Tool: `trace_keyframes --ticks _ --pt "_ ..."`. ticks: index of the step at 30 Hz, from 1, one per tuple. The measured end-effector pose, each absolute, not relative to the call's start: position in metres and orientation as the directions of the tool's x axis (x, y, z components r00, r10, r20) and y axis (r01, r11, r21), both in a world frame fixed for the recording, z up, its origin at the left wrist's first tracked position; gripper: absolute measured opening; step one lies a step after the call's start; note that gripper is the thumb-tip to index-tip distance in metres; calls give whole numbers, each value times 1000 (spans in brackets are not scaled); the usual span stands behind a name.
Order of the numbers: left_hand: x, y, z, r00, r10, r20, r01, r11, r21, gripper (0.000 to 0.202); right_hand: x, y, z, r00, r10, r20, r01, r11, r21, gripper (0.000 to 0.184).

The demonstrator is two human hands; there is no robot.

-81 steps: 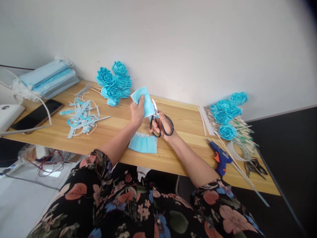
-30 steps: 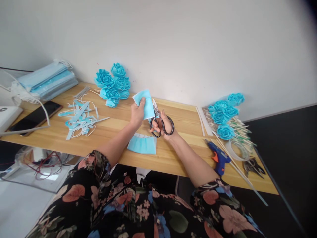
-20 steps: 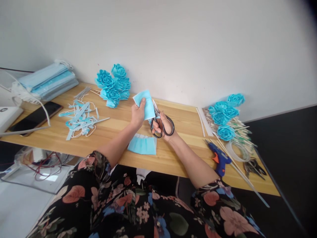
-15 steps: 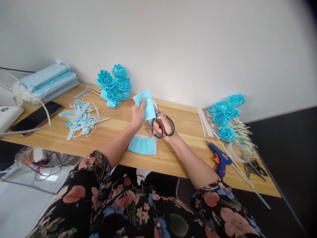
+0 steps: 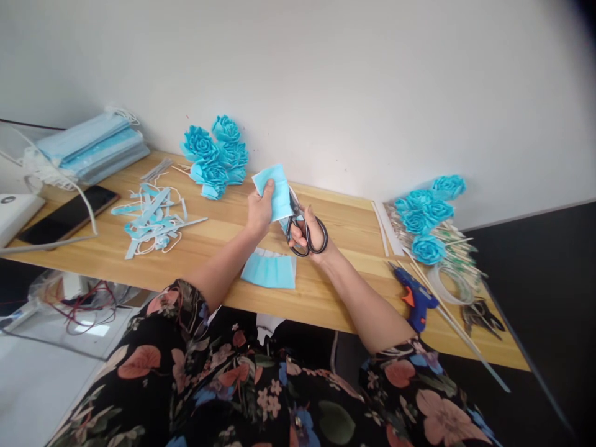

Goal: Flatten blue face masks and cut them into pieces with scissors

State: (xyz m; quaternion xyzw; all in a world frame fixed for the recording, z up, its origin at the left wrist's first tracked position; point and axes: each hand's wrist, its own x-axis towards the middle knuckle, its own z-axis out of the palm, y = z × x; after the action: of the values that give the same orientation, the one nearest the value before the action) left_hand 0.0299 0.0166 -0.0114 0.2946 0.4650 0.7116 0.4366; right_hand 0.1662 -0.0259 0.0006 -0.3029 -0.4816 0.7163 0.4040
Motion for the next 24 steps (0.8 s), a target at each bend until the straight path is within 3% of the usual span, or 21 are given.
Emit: trace_keyframes --ticks 24 --pt "30 15 -12 -391 919 60 -350 -208 913 40 170 -21 -1 -573 818 -45 -316 -272 -909 69"
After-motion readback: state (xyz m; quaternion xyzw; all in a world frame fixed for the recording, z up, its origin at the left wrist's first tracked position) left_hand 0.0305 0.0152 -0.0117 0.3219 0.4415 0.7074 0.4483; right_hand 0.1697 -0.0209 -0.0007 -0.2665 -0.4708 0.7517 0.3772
